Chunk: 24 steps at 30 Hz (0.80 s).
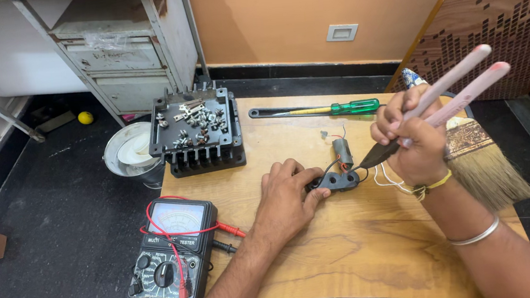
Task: The person connects wires to a small electrical component by hand, using a multi-tester to check the component and then inserting and wrapping wires around terminals before securing the component.
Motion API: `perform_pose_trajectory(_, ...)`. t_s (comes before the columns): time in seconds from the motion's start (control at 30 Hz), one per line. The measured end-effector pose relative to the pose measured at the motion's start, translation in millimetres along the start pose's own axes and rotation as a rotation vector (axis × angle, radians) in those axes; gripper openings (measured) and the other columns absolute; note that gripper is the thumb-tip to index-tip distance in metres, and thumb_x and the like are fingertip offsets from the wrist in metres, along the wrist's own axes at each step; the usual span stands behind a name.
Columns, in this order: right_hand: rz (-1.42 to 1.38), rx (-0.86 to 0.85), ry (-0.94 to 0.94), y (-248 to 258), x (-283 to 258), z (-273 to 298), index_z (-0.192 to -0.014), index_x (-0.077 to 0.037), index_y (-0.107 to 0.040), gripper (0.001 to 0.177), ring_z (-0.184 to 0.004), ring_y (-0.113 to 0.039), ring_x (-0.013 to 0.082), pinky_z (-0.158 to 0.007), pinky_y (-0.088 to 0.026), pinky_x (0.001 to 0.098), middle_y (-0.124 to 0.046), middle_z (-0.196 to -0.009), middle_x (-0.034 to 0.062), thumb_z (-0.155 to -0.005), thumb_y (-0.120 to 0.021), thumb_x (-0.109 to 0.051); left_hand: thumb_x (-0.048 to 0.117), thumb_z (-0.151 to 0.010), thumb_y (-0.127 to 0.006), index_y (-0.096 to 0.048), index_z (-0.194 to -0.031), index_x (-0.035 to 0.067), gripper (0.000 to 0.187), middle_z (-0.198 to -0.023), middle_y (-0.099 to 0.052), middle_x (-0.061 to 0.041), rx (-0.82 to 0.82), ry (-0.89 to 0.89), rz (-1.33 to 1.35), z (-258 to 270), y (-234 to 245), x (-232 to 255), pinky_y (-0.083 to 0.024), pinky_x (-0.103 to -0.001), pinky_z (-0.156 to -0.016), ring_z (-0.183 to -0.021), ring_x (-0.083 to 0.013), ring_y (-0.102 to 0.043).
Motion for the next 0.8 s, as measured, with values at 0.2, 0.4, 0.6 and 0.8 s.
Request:
perform_pose_trajectory(0.2, -0.022, -0.017, 0.019, -11, 7, -2, -0.106, -0.011, -0.040, 0.031, -0.067, -0.040, 0.0144, -0.060, -0.039, 0.0308, -0.043, -0.082, 0.0060, -0.082, -0.051, 0.003, 0.032, -0.083, -0.079, -0.077, -0.113, 0.017, 0.034, -0.101, -0.063, -0.006, 0.004, 0.004, -0.009, -1, 1, 2, -0.040, -0.043, -0.092, -0.101, -0.0251, -0.054)
perform_pose_trajectory(0.4, 0.055, -0.088, 0.019, -6, 7, -2, -0.107, -0.012, -0.038, 0.036, -0.065, -0.038, 0.0115, -0.060, -0.039, 0.0302, -0.042, -0.079, 0.0043, -0.081, -0.055, 0.005, 0.032, -0.083, -0.079, -0.077, -0.112, 0.017, 0.033, -0.102, -0.063, -0.005, 0.017, -0.002, -0.008, 0, 0, 0, -0.040, -0.043, -0.093, -0.102, -0.0255, -0.055)
perform_pose_trajectory(0.6, 0.109, -0.084, -0.053, -11, 11, 5, -0.104, -0.013, -0.038, 0.036, -0.071, -0.042, 0.0140, -0.060, -0.041, 0.0301, -0.043, -0.085, 0.0045, -0.077, -0.055, 0.005, 0.033, -0.084, -0.079, -0.076, -0.113, 0.016, 0.034, -0.104, -0.063, -0.006, 0.028, -0.027, -0.014, 1, -2, -2, -0.040, -0.043, -0.093, -0.104, -0.0263, -0.054)
perform_pose_trajectory(0.8, 0.002, -0.076, 0.051, -17, -17, 22, -0.100, -0.009, -0.039, 0.026, -0.068, -0.041, 0.0123, -0.064, -0.041, 0.0275, -0.043, -0.083, 0.0062, -0.085, -0.055, 0.005, 0.033, -0.084, -0.079, -0.076, -0.112, 0.016, 0.033, -0.104, -0.063, -0.006, 0.015, -0.026, -0.004, -1, -1, -2, -0.040, -0.043, -0.094, -0.105, -0.0265, -0.054)
Point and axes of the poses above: each hand's wrist, its own z-axis away from the middle knuckle, its own y-axis out of the back of the hand, x = y × z, the point moved 2 cm from there along -z, towards the middle knuckle
